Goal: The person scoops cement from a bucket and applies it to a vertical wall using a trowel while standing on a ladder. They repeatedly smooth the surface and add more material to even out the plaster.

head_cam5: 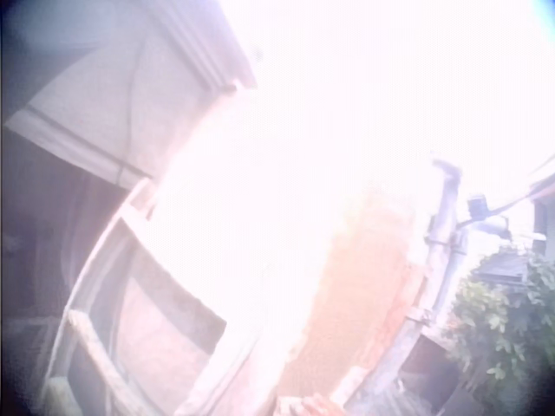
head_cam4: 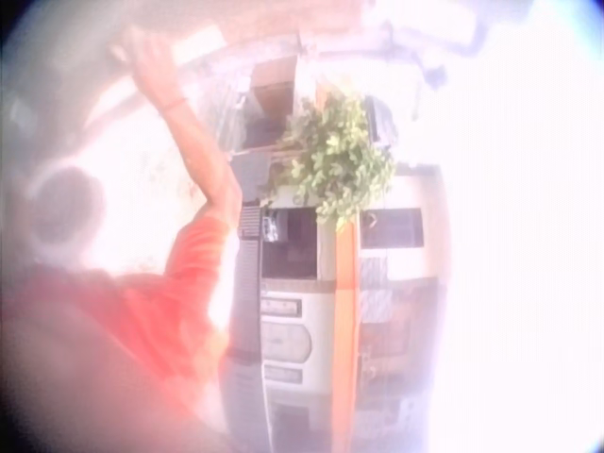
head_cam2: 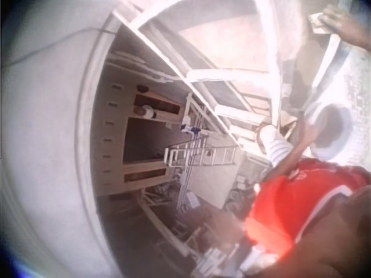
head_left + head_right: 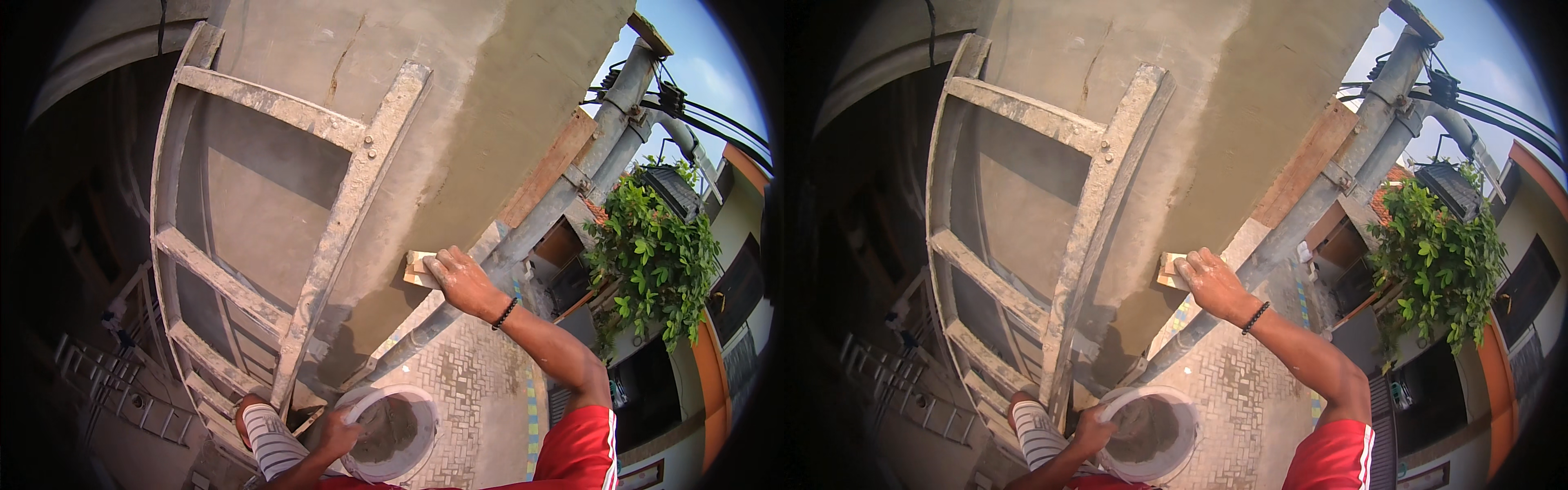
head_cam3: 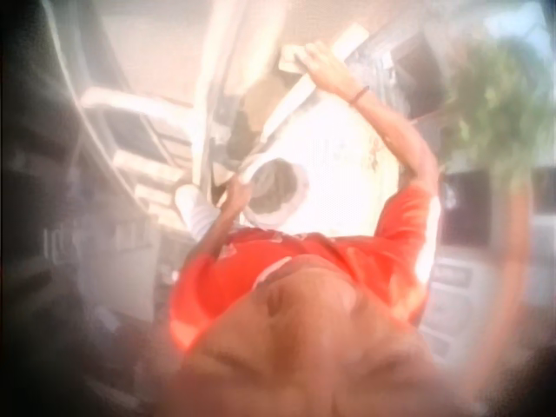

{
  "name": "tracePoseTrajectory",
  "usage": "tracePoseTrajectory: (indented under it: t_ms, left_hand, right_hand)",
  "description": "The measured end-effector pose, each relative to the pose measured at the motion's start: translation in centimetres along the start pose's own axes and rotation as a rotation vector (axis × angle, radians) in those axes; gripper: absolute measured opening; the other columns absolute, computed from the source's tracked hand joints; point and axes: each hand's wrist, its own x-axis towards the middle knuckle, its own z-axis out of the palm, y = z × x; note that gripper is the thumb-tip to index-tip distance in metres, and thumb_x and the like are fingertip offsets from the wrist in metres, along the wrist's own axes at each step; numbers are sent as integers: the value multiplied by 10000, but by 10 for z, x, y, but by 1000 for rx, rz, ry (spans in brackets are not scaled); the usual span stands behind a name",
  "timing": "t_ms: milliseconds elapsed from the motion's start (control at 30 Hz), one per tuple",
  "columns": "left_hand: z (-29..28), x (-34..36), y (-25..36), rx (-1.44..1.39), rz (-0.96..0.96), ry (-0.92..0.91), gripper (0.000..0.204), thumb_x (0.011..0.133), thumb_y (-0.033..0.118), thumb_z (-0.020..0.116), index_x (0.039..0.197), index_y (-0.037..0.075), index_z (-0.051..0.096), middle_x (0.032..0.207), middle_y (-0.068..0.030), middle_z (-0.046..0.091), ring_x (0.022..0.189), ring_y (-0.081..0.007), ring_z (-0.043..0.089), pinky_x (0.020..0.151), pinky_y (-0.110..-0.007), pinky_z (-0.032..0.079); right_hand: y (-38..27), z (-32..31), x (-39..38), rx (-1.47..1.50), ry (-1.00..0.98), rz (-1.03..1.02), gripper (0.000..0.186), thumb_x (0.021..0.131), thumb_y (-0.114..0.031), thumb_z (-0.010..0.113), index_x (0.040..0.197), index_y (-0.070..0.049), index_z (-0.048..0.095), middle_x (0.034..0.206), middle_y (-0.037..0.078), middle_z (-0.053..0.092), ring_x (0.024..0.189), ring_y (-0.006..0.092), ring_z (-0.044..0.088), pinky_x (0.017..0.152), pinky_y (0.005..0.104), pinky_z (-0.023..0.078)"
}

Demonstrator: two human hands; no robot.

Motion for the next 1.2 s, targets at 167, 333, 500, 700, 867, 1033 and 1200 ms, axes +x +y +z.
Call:
tracePoseTrajectory:
  t_ms: [167,333,500,700,867,1033,1200]
  left_hand:
    - [-9,-7,-13,3,-141,84,430,726,36,611,1148,-9,677,947,-136,705,847,-215,668,774,-331,514]
    - [-4,-6,-19,14,-100,18,432,733,38,605,1157,-3,677,926,-137,705,829,-209,665,760,-334,514]
    - [1,-4,-10,-49,-101,17,416,729,46,611,1137,-3,678,956,-198,701,851,-305,689,773,-373,519]
    - [5,-4,-16,17,-65,42,394,728,26,604,1113,-22,674,950,-198,685,851,-274,675,760,-365,506]
    - [-8,-13,-7,18,-71,45,448,735,61,620,1173,-21,666,920,-152,710,844,-186,659,793,-326,508]
    - [-14,-16,-18,-71,-112,97,440,740,56,617,1172,-13,671,923,-146,714,848,-193,663,804,-322,507]
    - [-11,-11,-25,20,-111,110,427,733,42,621,1152,-14,679,895,-130,707,836,-187,658,791,-324,507]
  right_hand:
    - [41,-146,61,-5,426,165,321,868,-53,650,1175,16,592,1014,184,611,988,366,586,845,430,489]
    - [136,-248,94,-406,711,173,332,895,-146,622,1192,1,617,1050,192,651,995,376,616,895,443,481]
    - [100,-174,89,-388,559,139,330,868,-84,633,1193,-33,607,1028,139,610,964,339,565,849,437,485]
    - [2,14,14,-156,250,17,439,794,-44,589,1226,26,556,1049,137,566,946,281,549,837,387,496]
    - [-33,56,-17,146,-32,59,408,782,-14,589,1190,-4,576,1055,136,583,983,288,553,857,413,488]
    - [-14,-41,8,36,-6,-20,305,785,-20,609,1077,-97,653,1055,78,601,1052,261,542,889,404,448]
    - [23,-113,69,-403,-24,-242,120,818,-169,624,914,-170,696,1023,-11,596,1071,196,514,898,370,425]
